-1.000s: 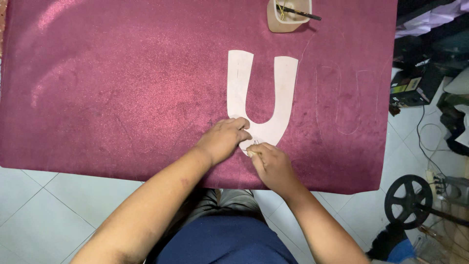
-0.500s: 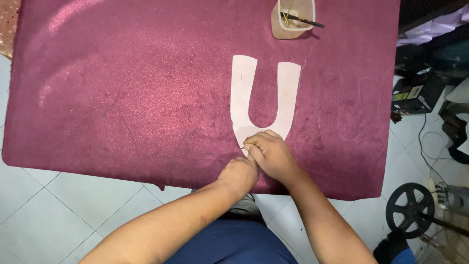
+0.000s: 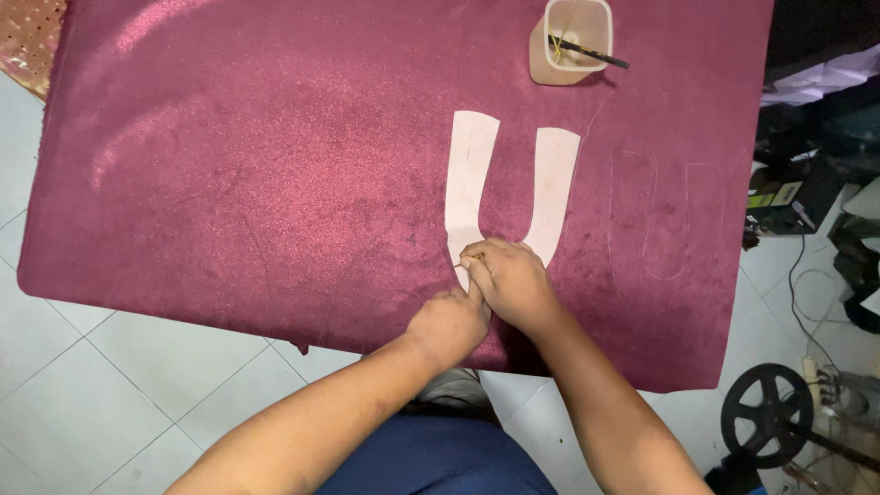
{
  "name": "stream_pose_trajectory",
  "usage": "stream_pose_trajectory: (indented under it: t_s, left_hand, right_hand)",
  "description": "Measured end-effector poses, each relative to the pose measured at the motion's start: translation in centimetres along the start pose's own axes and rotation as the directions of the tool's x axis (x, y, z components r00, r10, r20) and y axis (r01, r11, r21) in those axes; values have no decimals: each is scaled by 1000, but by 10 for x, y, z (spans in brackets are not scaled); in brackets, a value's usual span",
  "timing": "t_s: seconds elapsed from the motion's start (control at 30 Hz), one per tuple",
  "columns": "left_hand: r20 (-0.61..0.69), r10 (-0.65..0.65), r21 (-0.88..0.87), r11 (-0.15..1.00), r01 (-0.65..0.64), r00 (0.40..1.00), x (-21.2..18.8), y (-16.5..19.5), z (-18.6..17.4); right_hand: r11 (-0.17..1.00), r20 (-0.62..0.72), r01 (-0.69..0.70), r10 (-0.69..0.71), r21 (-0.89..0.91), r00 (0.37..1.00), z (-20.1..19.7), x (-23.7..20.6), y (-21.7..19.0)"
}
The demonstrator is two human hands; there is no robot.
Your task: The person smooths and aligns a maroon fabric over the work table, then places a U-shaped paper pattern labeled 41 on the fabric and traces around its edge with a marking pen, repositioning the pattern to trace the remaining side.
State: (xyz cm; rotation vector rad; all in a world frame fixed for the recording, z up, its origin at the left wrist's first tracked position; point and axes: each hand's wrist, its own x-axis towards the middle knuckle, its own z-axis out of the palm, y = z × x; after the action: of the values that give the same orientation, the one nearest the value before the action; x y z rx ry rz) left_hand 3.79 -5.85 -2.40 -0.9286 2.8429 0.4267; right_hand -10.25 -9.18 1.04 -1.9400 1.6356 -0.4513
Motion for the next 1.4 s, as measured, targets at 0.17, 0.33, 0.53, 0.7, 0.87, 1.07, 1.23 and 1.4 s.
stream_pose_trajectory:
  t_s: [0.17, 0.33, 0.53, 0.7, 0.87, 1.07, 1.23, 1.4]
  left_hand:
    - [-40, -74, -149, 987, 67, 996, -3, -4, -4]
    - [-136, -86, -47, 996, 81, 987, -4, -9, -9]
    - [-187, -98, -139, 988, 73, 978, -6, -13, -3]
    - [-179, -114, -148, 985, 87, 977, -7, -11, 3]
    - [-237, -138, -175, 980, 98, 962, -7, -11, 7]
    - [-259, -176, -212, 970, 122, 950, -11, -9, 6]
    - [-230, -212, -266, 953, 148, 950, -11, -7, -8]
    - [-214, -606, -725, 624, 292, 766, -11, -3, -21]
  right_hand:
    - [996, -149, 34, -21, 82, 989, 3, 20, 2]
    - [996, -83, -27, 34, 81, 996, 3, 23, 3]
    - [990, -193, 10, 17, 140, 981, 5, 56, 8]
    - [994, -98, -57, 66, 98, 993, 3, 52, 7]
    - [995, -191, -27, 45, 93, 981, 2, 72, 11]
    - [997, -348, 17, 11, 79, 937, -5, 128, 23]
    - [946, -369, -12, 138, 323, 919, -15, 119, 37]
    - [842, -235, -385, 490, 378, 839, -33, 40, 68]
